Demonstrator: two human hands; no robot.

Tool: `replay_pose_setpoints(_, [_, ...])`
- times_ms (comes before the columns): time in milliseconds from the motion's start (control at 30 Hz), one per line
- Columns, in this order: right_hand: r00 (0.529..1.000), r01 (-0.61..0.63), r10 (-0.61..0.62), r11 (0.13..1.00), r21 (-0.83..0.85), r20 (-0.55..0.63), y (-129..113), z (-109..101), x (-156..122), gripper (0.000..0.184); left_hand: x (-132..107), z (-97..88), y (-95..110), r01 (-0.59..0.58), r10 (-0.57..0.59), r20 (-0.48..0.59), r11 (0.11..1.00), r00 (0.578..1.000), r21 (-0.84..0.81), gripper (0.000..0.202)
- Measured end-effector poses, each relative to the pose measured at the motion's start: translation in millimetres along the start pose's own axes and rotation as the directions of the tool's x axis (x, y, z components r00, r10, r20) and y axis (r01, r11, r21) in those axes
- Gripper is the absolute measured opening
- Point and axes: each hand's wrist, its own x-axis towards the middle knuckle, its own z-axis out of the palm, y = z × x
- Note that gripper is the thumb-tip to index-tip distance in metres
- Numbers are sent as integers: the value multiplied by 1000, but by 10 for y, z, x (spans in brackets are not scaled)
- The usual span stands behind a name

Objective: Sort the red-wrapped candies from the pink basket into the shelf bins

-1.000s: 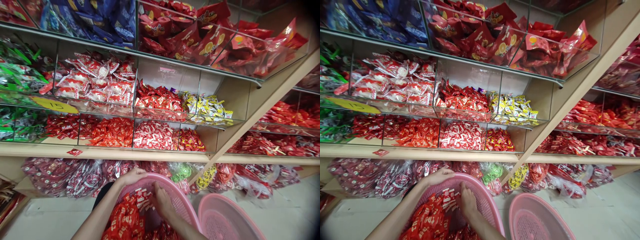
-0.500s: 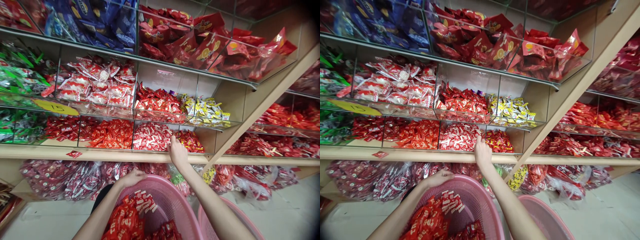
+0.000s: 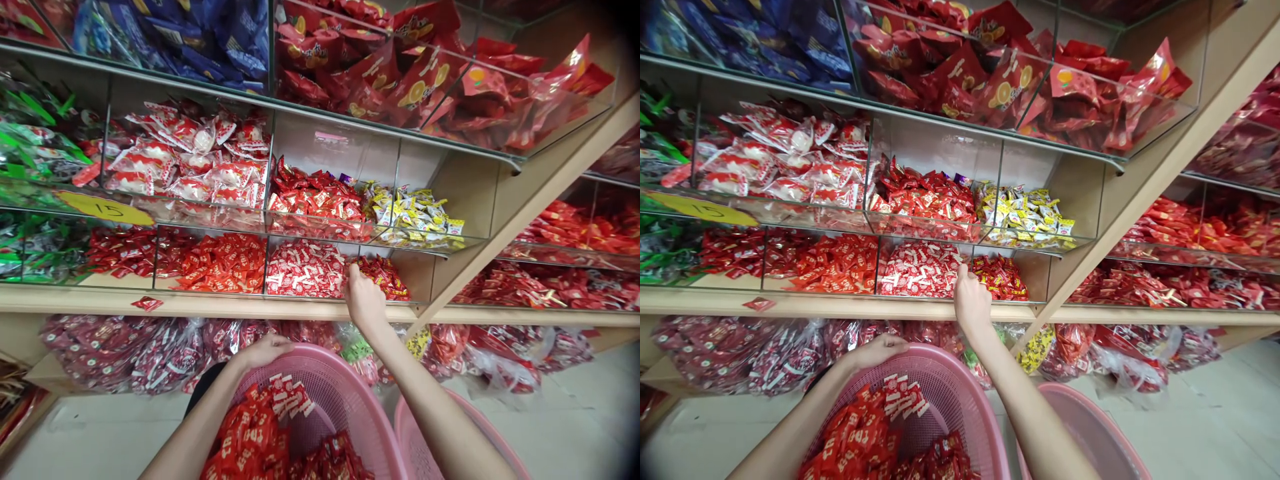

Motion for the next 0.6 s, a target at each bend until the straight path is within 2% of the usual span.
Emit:
replay_pose_setpoints(100, [991, 87, -64, 975, 203, -116, 99, -42, -259, 14, 21, 1, -12, -17, 17, 10, 999, 1000, -36, 56])
replay_pose_setpoints(167, [983, 159, -106, 896, 415, -147, 129, 69, -483, 12, 47, 6, -37, -28, 28, 10, 999, 1000, -42, 56])
replay_pose_setpoints(233, [986, 164, -136, 758, 632, -93, 118, 312, -722, 11, 73, 13, -68, -29, 30, 15, 999, 999, -42, 57])
replay_pose_setpoints(300, [989, 91, -146, 630, 771, 3, 77, 652, -946, 9, 88, 19, -92, -26, 26, 20, 999, 999, -33, 58])
replay_pose_setpoints(367, [989, 5, -123, 585, 811, 83, 35, 1018, -1125, 7, 90, 22, -104, -28, 28, 22, 999, 999, -21, 58])
replay_pose_setpoints(467, [990, -54, -74, 571, 819, 117, 6, 1467, -1283, 5, 78, 20, -100, -37, 37, 21, 999, 999, -4, 57])
replay_pose_setpoints(600, [995, -86, 6, 553, 829, 99, 13, 1779, -1344, 6, 59, 20, -68, -39, 39, 10, 999, 999, 3, 56])
